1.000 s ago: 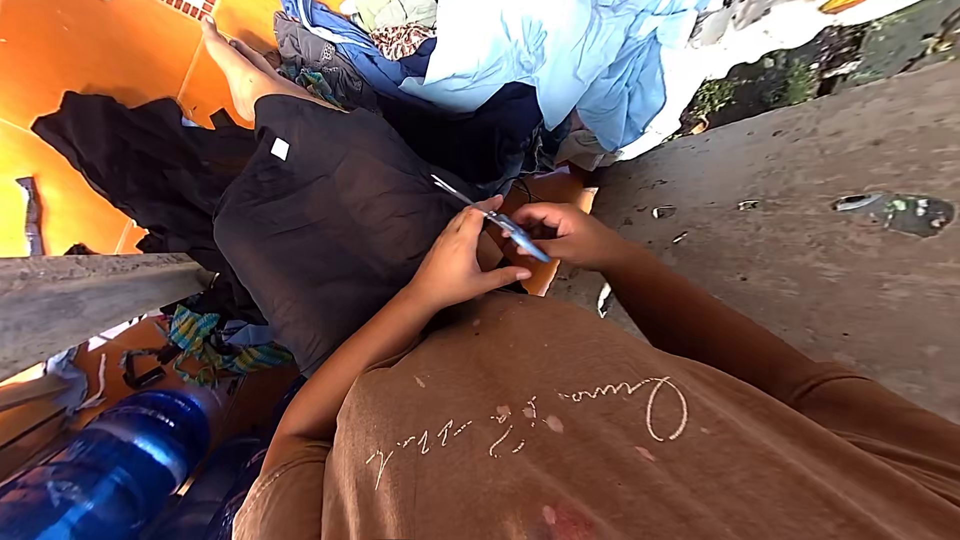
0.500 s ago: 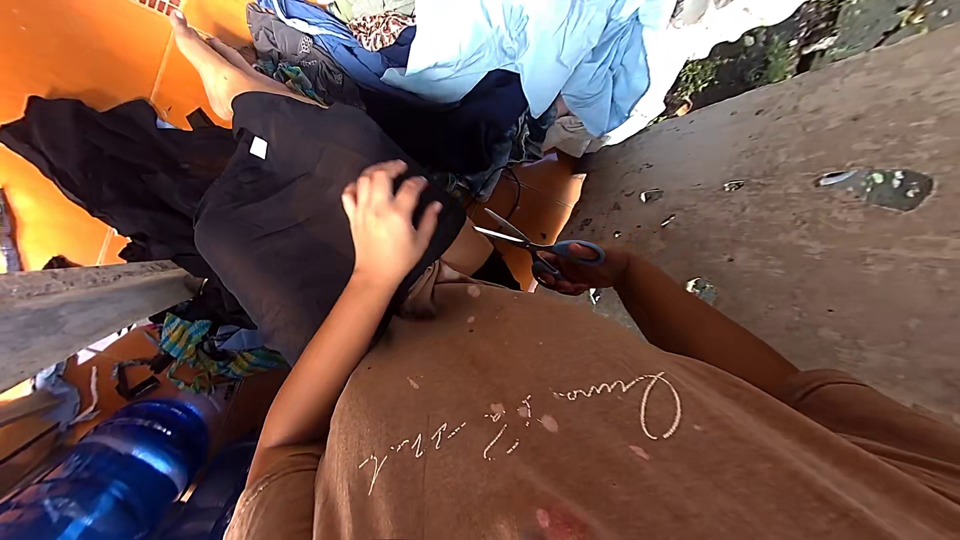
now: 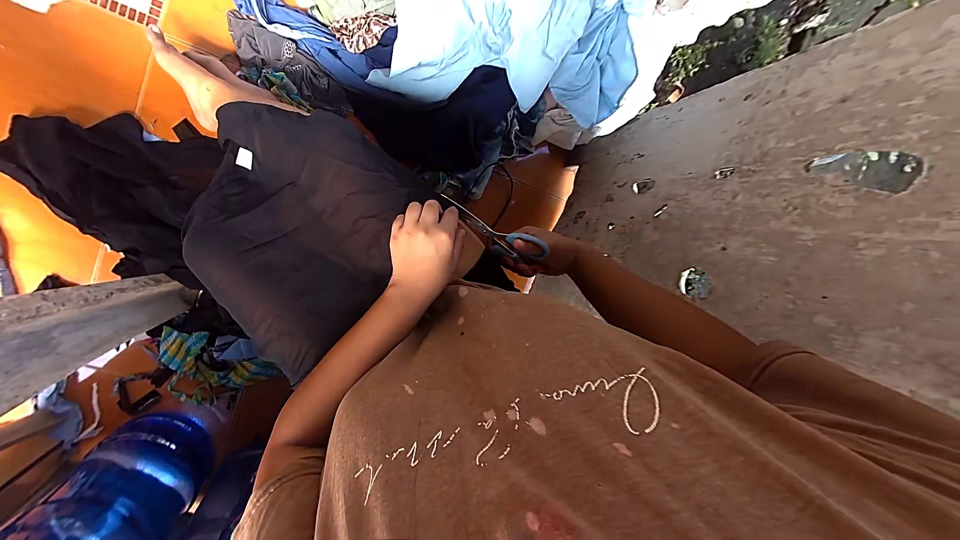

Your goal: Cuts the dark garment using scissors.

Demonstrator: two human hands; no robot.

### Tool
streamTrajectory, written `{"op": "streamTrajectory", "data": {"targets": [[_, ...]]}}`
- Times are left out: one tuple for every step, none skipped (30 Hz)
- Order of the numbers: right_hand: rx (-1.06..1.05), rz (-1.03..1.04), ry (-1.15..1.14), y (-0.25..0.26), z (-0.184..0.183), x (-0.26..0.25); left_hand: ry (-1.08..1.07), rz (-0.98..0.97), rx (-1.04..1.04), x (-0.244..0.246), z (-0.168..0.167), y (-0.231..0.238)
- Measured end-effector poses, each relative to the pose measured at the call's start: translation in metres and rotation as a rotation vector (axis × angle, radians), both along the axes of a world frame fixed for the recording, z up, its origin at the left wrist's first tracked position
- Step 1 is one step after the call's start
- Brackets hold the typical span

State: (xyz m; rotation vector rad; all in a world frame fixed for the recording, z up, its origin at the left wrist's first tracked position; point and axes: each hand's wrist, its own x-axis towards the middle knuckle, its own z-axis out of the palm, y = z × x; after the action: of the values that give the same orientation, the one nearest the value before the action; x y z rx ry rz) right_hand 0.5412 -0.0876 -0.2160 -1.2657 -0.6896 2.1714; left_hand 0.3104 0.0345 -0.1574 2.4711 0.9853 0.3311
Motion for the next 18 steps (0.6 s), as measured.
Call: {"op": "streamTrajectory", "data": {"targets": [[0.004, -0.005, -0.003, 0.000, 0.002, -0.001, 0.003, 0.001, 0.019, 0.003, -0.001, -0.001], [0.007, -0.013, -0.009, 0.000, 0.003, -0.003, 0.002, 0.006, 0.040, 0.006, -0.002, -0.001], [0.007, -0.021, -0.021, 0.000, 0.006, -0.004, -0.001, 0.017, 0.057, 0.009, -0.003, -0.002], [0.003, -0.028, -0.025, 0.000, 0.008, -0.006, 0.006, 0.029, 0.066, 0.012, -0.004, -0.004], [-0.001, -0.036, -0.021, 0.000, 0.009, -0.006, 0.020, 0.037, 0.064, 0.013, -0.004, -0.004], [-0.007, -0.041, -0.014, 0.000, 0.010, -0.008, 0.039, 0.041, 0.051, 0.013, -0.004, -0.005], [-0.010, -0.039, -0.008, 0.001, 0.010, -0.009, 0.054, 0.043, 0.043, 0.013, -0.003, -0.005], [-0.013, -0.032, -0.003, 0.003, 0.011, -0.010, 0.064, 0.047, 0.043, 0.013, -0.003, -0.004], [-0.017, -0.022, -0.003, 0.005, 0.013, -0.011, 0.065, 0.050, 0.051, 0.012, -0.004, -0.004], [-0.014, -0.014, -0.006, 0.006, 0.013, -0.012, 0.055, 0.051, 0.061, 0.011, -0.005, -0.005], [-0.007, -0.014, -0.004, 0.006, 0.012, -0.012, 0.043, 0.049, 0.068, 0.010, -0.007, -0.005], [0.005, -0.021, 0.003, 0.007, 0.011, -0.013, 0.024, 0.044, 0.082, 0.009, -0.009, -0.006], [0.018, -0.028, 0.017, 0.007, 0.010, -0.013, 0.010, 0.042, 0.100, 0.008, -0.010, -0.006], [0.032, -0.038, 0.034, 0.008, 0.008, -0.014, -0.002, 0.043, 0.121, 0.007, -0.012, -0.006], [0.041, -0.050, 0.040, 0.009, 0.007, -0.014, -0.013, 0.044, 0.140, 0.006, -0.013, -0.006], [0.049, -0.054, 0.039, 0.009, 0.007, -0.014, -0.020, 0.043, 0.153, 0.006, -0.014, -0.007], [0.052, -0.054, 0.035, 0.010, 0.007, -0.014, -0.022, 0.038, 0.157, 0.005, -0.014, -0.006], [0.058, -0.050, 0.037, 0.011, 0.008, -0.014, -0.026, 0.037, 0.157, 0.006, -0.015, -0.006]]}}
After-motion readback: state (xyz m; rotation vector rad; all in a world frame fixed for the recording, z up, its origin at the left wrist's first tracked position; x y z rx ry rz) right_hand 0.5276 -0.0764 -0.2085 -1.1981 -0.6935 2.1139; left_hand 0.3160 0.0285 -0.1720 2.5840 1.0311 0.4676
